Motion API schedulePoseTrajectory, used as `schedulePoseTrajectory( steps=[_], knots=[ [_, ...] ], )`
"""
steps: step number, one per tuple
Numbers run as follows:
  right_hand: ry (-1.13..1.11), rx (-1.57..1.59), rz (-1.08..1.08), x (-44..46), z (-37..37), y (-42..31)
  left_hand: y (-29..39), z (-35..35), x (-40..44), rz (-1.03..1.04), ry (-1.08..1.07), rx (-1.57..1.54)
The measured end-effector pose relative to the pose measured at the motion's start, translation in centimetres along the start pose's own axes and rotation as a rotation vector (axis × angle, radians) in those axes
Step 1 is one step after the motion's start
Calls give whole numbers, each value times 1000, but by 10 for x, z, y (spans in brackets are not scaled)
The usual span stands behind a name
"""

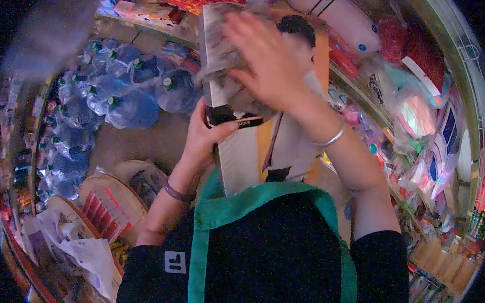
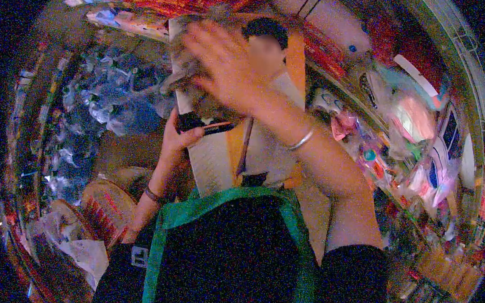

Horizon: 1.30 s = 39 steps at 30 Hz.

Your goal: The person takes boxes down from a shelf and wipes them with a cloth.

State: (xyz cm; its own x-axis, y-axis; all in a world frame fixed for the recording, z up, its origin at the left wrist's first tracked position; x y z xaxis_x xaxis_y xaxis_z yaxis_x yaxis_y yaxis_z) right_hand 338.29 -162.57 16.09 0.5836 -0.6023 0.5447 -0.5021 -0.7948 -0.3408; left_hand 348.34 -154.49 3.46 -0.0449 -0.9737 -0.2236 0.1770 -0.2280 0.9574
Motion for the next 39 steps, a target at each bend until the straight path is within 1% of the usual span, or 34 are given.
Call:
schedulePoseTrajectory(
  steps=[1,2,3,5,6,7,8,9,10,11,13,14,17,19,22,24,26,28,29,31,33,35,37,38,39],
  knots=[
    [-32,7,56,-10,-5,16,1,-2,-2,12,8,-38],
    [48,9,25,-16,-28,26,7,-3,-4,33,16,-76],
    [120,-45,111,-26,-31,48,13,-4,-4,57,24,-111],
    [266,-147,281,-53,-24,87,13,-4,-3,44,33,-62],
    [-29,264,561,-28,-21,55,11,-1,1,35,31,-61],
    [-23,269,273,-22,5,36,9,2,5,26,25,-60],
    [-41,192,210,-25,21,10,5,7,7,2,-12,-95],
    [5,153,-115,-28,30,-27,1,11,7,-26,-48,-127],
    [-78,166,-124,-22,21,-42,-2,11,7,-36,-50,-126],
    [-103,154,-26,-15,13,-29,-5,12,8,-46,-51,-124],
    [-172,134,164,-3,4,15,-8,4,2,-31,24,-67],
    [71,58,87,-9,-21,34,4,6,-2,21,36,-79],
    [102,-67,140,-65,-21,58,7,-1,-6,64,66,-21],
    [-140,164,123,-109,10,17,0,-7,-5,44,88,-87],
    [-660,138,-35,-133,23,-20,1,-5,-1,28,47,-119],
    [-309,115,-140,-96,6,18,0,0,2,55,13,-76],
    [118,-111,-2,-51,-44,55,-8,5,-2,20,3,-61],
    [149,-51,48,-42,-41,49,-4,7,-7,-3,35,-8],
    [161,-19,77,-42,-38,46,-6,7,-8,-3,28,-30],
    [-343,45,85,-82,13,-2,-8,1,-6,9,37,-67],
    [-592,323,-73,-148,37,-40,-11,-7,-7,17,58,-52],
    [-534,500,326,-149,25,0,-16,-16,-4,18,75,-3],
    [-451,263,428,-119,-2,30,-10,-9,-4,-34,74,-14],
    [-399,-56,322,-90,-17,45,-7,-3,-4,-40,63,-30],
    [-117,-83,173,-66,-32,65,-6,2,-5,-49,54,-45]
  ],
)
Point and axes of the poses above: each hand's wrist, its own x-axis towards the middle knuckle, its own z-axis out of the palm, y = z × x, the point moved 8 cm from there along x, towards the middle knuckle, and after that the axes turned 12 degrees about x, right-handed, at the moved point
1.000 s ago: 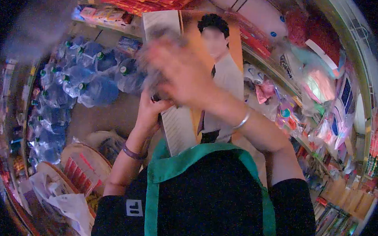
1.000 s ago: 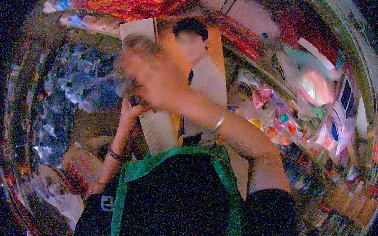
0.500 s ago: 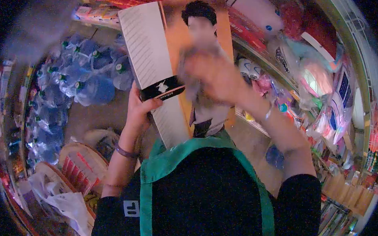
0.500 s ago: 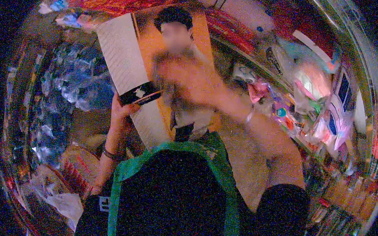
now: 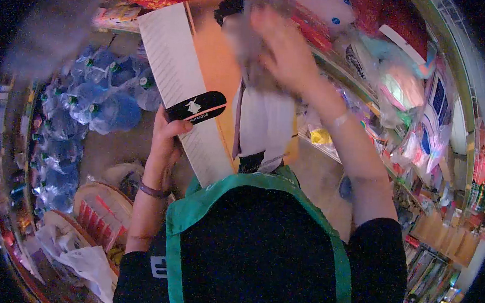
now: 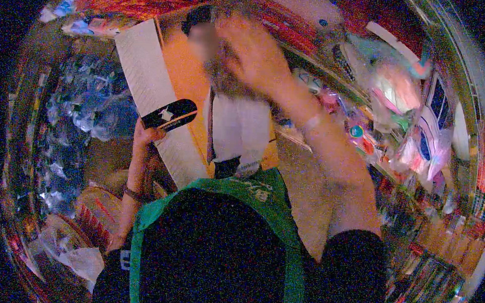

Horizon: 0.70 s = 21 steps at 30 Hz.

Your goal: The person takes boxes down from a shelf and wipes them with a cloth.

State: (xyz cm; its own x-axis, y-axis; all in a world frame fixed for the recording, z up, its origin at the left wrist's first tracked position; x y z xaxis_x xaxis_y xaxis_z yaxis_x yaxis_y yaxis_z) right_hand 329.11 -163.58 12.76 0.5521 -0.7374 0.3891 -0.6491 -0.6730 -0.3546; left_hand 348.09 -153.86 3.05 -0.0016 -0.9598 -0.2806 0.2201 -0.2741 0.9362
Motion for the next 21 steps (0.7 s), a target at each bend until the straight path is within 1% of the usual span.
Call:
schedulePoseTrajectory(
  steps=[1,4,6,7,10,11,12,14,16,18,19,21],
  knots=[
    [287,-12,-143,10,-16,7,-11,-1,2,-30,-21,-2],
    [204,52,-182,1,-2,-24,-8,-7,-4,-12,-21,-7],
    [-336,190,-142,-49,37,-76,-7,-11,-6,10,-3,-60],
    [-560,372,-162,-78,55,-86,-8,-14,-6,14,10,-58],
    [-691,269,259,-88,61,-34,-8,-21,-4,22,41,6],
    [-302,161,68,-57,39,-25,-7,-20,-4,26,49,24],
    [94,30,-121,-33,14,-18,-9,-14,-4,17,-5,50],
    [325,28,-36,19,-2,-25,-11,1,0,22,-100,95],
    [81,201,-193,35,23,-89,-21,1,-2,-69,-45,-57],
    [6,190,-566,-17,51,-142,-48,-11,-4,-204,72,-308],
    [-81,185,-506,-26,56,-137,-58,-16,-6,-271,132,-442],
    [-260,174,-388,-53,51,-113,-28,-15,-6,-79,11,-137]
  ],
)
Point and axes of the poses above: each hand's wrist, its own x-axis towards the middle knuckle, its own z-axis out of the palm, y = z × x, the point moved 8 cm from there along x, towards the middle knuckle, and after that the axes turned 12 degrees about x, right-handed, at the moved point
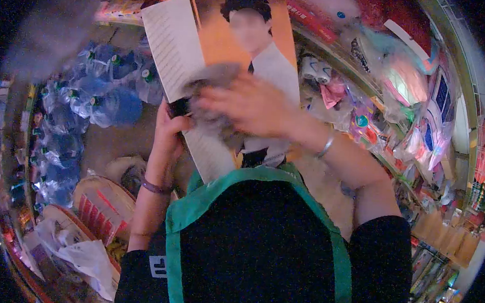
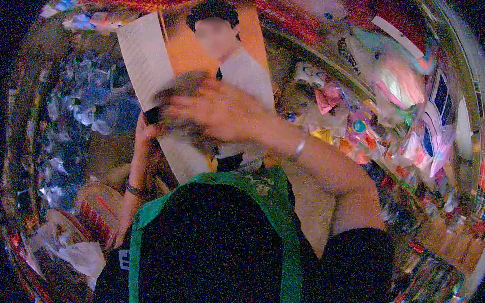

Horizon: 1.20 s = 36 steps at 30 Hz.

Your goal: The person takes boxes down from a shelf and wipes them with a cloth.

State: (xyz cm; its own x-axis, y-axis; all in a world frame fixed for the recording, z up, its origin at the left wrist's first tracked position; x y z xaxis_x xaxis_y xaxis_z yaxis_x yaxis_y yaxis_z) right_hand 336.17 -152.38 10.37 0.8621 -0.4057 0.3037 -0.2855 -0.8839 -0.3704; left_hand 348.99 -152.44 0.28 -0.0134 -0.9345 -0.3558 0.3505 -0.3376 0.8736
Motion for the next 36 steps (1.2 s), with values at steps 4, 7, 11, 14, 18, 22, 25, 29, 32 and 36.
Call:
schedulePoseTrajectory(
  steps=[4,7,11,14,18,22,25,29,32,36],
  knots=[
    [625,-308,128,-10,-73,88,18,11,-8,97,-55,106],
    [350,-135,481,33,-59,90,15,5,-6,141,-6,72],
    [-17,190,35,-9,33,-26,10,-13,4,186,-66,-206],
    [252,-7,272,-33,12,52,25,-40,-2,295,182,-117],
    [344,153,440,11,9,51,52,-41,14,369,168,-245],
    [440,174,-41,38,7,-48,74,-64,17,481,376,41],
    [205,226,353,26,-1,21,82,-39,14,406,147,-389],
    [646,363,310,1,-25,67,85,-52,19,383,136,-368],
    [506,192,122,20,18,4,72,-61,32,462,296,-307],
    [289,230,156,24,20,-6,79,-50,24,477,275,-324]
  ],
)
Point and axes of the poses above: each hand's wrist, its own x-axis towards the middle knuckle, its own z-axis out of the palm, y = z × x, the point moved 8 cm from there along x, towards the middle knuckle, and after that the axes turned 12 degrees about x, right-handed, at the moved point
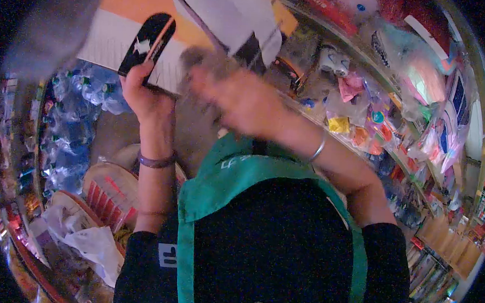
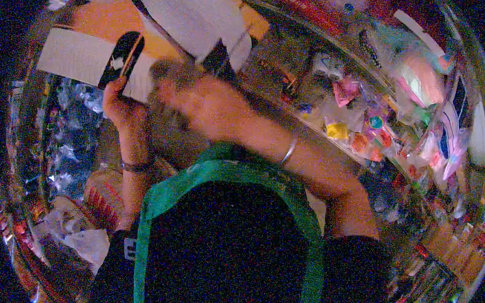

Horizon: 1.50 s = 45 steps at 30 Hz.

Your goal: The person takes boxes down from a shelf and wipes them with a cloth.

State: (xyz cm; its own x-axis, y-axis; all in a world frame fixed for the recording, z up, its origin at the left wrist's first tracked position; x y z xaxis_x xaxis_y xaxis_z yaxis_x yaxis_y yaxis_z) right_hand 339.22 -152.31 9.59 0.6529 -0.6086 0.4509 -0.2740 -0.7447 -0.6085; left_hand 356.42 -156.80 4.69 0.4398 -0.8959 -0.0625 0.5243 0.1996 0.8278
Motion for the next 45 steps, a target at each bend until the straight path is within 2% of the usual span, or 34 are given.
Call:
schedulePoseTrajectory(
  steps=[1,2,3,4,7,8,10,11,13,14,15,16,17,19,21,22,25,26,29,30,32,35,37,38,39,40,43,44,45],
  knots=[
    [53,-192,38,6,-21,15,5,-3,-1,32,66,48],
    [131,-184,201,3,-44,49,8,1,-2,-39,13,7],
    [282,-248,150,-4,-69,64,11,6,-5,-109,-42,-37],
    [436,-309,104,-9,-93,74,20,12,-8,-66,-51,-73],
    [391,-65,-25,-11,-58,67,20,8,-1,-53,5,-109],
    [344,0,129,-8,-33,55,21,8,2,-32,5,-110],
    [155,-19,-66,-22,9,6,24,8,8,4,5,-103],
    [32,-103,-79,-22,13,-17,25,10,9,-1,4,-114],
    [15,-176,-184,-16,4,-1,29,10,6,-21,14,-135],
    [36,10,-42,-6,-13,22,32,3,10,39,105,-67],
    [58,190,98,5,-29,45,34,7,8,24,51,-93],
    [272,109,111,9,-55,58,39,12,4,11,-7,-119],
    [316,-185,-41,14,-75,50,43,17,1,-3,-62,-143],
    [278,-187,-80,15,-60,37,42,6,3,-22,73,-145],
    [125,13,-116,-6,-9,16,38,0,10,20,134,-152],
    [49,-41,-164,-15,2,-2,35,4,12,-23,52,-205],
    [-38,409,108,-21,1,18,36,-13,25,75,108,-114],
    [103,583,208,-25,-15,32,36,-21,29,91,135,-98],
    [460,1288,868,-45,-30,75,34,-24,32,95,107,-141],
    [551,1491,945,-44,-29,78,28,-26,30,50,120,-157],
    [610,1724,879,-23,-29,77,9,-37,28,0,137,-138],
    [582,1833,657,20,-38,50,-11,-38,23,-19,61,-171],
    [535,1731,546,43,-45,27,-6,-17,3,-20,82,-165],
    [501,1565,522,52,-54,25,-14,-23,5,-45,82,-183],
    [441,1282,500,59,-64,36,-23,-29,7,-72,79,-200],
    [261,632,311,60,-76,81,-23,-30,4,-86,75,-165],
    [298,-80,25,57,-103,35,-1,-18,-10,-24,54,-184],
    [235,-100,-195,57,-82,8,-14,-22,-5,-106,11,-267],
    [80,-159,-206,55,-55,-1,-14,-23,-6,-107,14,-256]
  ],
)
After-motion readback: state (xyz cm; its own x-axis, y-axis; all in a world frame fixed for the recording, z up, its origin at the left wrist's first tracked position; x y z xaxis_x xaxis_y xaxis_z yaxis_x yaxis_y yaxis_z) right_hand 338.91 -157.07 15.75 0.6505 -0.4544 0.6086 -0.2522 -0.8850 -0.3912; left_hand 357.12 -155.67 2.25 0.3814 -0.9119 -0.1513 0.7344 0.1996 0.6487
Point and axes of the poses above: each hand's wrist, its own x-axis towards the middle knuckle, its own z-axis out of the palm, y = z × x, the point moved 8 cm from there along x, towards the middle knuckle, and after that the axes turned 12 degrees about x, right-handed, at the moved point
